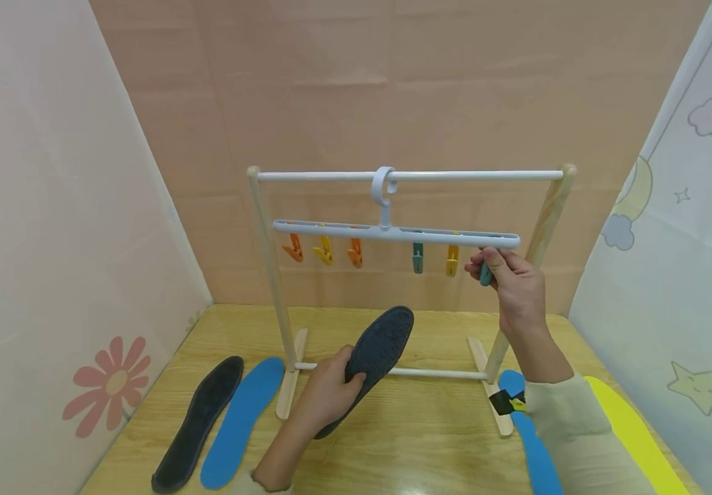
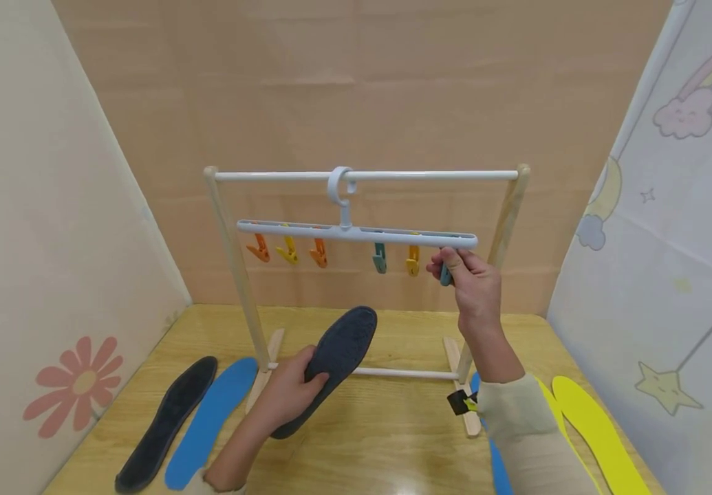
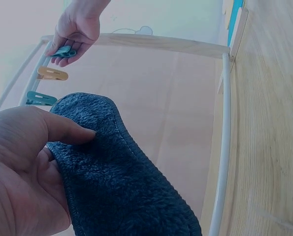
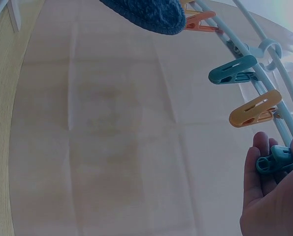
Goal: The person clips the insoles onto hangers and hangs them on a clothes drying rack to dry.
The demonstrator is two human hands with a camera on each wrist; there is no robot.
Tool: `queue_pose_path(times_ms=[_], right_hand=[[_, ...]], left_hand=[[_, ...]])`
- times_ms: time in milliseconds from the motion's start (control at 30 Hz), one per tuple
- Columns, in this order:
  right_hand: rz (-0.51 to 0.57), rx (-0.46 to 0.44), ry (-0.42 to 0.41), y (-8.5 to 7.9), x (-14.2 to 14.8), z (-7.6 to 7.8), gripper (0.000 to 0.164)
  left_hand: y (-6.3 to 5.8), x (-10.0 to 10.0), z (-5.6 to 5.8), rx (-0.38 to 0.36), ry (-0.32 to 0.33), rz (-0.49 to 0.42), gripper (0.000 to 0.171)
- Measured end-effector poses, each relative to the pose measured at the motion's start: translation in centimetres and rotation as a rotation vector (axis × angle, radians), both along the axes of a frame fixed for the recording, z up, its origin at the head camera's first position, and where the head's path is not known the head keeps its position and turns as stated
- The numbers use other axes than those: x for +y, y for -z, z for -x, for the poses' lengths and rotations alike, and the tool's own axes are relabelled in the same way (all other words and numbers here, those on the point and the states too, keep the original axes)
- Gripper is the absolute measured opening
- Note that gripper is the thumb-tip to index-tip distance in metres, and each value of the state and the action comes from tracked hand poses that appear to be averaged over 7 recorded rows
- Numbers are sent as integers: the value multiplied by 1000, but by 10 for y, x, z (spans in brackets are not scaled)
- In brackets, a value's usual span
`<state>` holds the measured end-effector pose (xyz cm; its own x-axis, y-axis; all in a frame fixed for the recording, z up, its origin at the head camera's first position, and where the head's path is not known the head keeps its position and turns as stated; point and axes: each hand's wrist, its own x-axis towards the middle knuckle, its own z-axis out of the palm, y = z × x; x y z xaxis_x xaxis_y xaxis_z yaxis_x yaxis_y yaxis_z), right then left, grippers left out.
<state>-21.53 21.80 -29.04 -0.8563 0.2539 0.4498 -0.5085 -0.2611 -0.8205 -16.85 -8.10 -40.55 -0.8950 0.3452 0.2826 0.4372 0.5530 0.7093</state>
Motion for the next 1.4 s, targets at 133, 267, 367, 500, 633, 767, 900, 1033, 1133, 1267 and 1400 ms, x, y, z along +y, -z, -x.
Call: queue_pose_path(times_ms=[133, 267, 367, 500, 633, 767, 900, 1033, 1133, 1267, 1400], right_hand=[[5, 1, 3, 0, -1, -2, 17], [-1, -4, 18, 0, -2, -3, 18], [0, -7, 20, 0, -2, -4, 18], [0, -14, 11, 1, -3, -3, 19], [-3, -18, 10, 4, -3, -3, 19], [-8, -15, 15, 3, -3, -3, 18], [-6, -8, 17, 1, -3, -3, 17], [-6, -8, 21, -1, -3, -4, 17], [-5, -8, 21, -2, -4, -4, 18], [1, -8, 23, -2, -4, -5, 17], [-1, -13, 28, -3, -4, -5, 17]], left_hand=[[-2, 7, 0, -3, 11, 1, 25], [-4, 12, 0, -12, 28, -4, 26], [-4, 13, 1, -19, 35, -16, 27], [-3, 15, 3, -20, 46, -36, 28], [-1, 21, 4, -17, 58, -47, 28], [0, 28, 6, -12, 63, -51, 28], [-1, 33, 8, -6, 75, -69, 25], [-1, 38, 11, -7, 79, -76, 22], [-1, 42, 12, -18, 75, -80, 23], [-2, 47, 12, -40, 87, -101, 26], [-5, 52, 12, -49, 97, -109, 26]])
